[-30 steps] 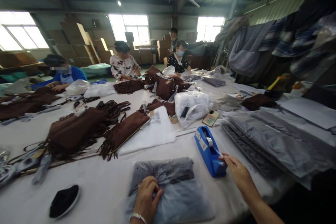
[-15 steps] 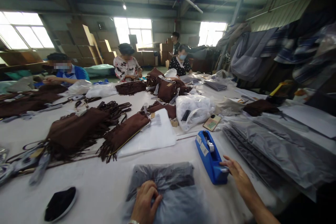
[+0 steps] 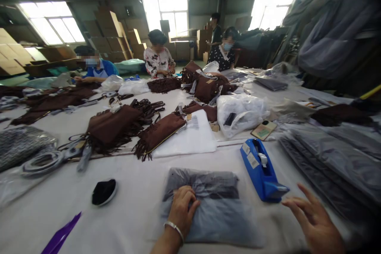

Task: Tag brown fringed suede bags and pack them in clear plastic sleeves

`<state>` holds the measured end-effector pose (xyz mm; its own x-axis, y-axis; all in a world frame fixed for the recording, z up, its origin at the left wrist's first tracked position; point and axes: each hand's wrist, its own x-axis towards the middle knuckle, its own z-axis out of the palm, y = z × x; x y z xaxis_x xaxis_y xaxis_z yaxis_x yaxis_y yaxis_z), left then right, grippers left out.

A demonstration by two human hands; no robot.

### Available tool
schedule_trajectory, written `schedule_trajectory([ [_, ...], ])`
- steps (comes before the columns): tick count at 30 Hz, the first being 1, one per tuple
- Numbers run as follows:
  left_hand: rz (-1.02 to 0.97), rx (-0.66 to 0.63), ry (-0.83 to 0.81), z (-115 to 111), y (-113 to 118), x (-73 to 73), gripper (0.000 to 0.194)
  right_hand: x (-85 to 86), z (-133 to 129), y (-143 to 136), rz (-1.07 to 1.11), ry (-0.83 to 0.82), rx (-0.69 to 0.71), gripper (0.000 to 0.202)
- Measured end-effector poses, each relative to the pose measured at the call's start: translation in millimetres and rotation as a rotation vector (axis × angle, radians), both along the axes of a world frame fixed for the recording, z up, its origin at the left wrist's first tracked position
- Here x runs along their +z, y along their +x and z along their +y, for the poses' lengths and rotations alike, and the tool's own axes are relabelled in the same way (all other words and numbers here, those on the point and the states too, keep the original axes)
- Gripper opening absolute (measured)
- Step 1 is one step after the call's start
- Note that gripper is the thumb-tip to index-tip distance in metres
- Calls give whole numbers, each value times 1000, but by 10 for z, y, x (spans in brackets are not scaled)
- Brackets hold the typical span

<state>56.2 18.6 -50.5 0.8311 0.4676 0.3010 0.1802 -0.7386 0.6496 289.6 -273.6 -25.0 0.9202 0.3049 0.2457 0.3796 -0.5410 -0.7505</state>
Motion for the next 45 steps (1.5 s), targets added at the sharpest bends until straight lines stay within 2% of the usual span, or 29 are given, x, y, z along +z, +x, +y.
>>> schedule_trajectory([
  [2, -21, 3, -35, -8, 1, 24, 9, 205, 289, -155, 57, -14, 350, 39],
  [3, -28, 8, -49, -12, 0, 30, 9, 314, 481, -234, 108, -49, 541, 51],
  [5, -37, 12, -70, -22, -6, 33, 9, 496, 900, -366, 117, -196, 893, 58],
  [6, -39, 14, -74, -29, -10, 31, 9, 555, 1100, -413, 85, -293, 1014, 61],
  [8, -33, 20, -72, -42, -16, 27, 8, 596, 1434, -473, -17, -489, 1147, 66],
  [10, -18, 27, -68, -52, -19, 27, 8, 557, 1654, -495, -135, -666, 1166, 73],
  [13, 3, 31, -60, -55, -17, 33, 8, 482, 1805, -462, -281, -858, 1088, 80],
  [17, 26, 48, -60, -52, -18, 41, 9, 500, 1790, -313, -349, -921, 910, 84],
  [20, 27, 50, -64, -71, -11, 54, 9, 434, 1659, -231, -339, -783, 826, 84],
  [24, 10, 52, -76, -81, -18, 108, 10, 144, 1459, -194, -246, -566, 885, 80],
  [26, 11, 46, -75, -30, -80, 157, 10, 65, 1414, -154, -265, -496, 813, 66],
  [29, 115, 69, -22, 140, -285, 250, 25, 161, 1468, -133, -251, -339, 740, 37],
  [31, 229, 108, -2, 279, -450, 307, 29, 319, 1589, -214, -58, -300, 804, 32],
  [33, 305, 150, -38, 392, -577, 338, 18, 474, 1769, -380, 162, -346, 926, 36],
  [35, 315, 194, -121, 452, -634, 334, 9, 576, 1991, -587, 257, -420, 1059, 37],
  [38, 269, 267, -236, 449, -610, 284, 9, 613, 2340, -858, 225, -506, 1212, 42],
  [41, 240, 324, -249, 402, -559, 215, 8, 575, 2622, -1030, 154, -604, 1329, 48],
  [43, 232, 343, -219, 374, -546, 169, 6, 531, 2750, -1112, 76, -675, 1386, 41],
  [45, 233, 347, -177, 349, -547, 125, 5, 469, 2839, -1179, -7, -750, 1402, 26],
])
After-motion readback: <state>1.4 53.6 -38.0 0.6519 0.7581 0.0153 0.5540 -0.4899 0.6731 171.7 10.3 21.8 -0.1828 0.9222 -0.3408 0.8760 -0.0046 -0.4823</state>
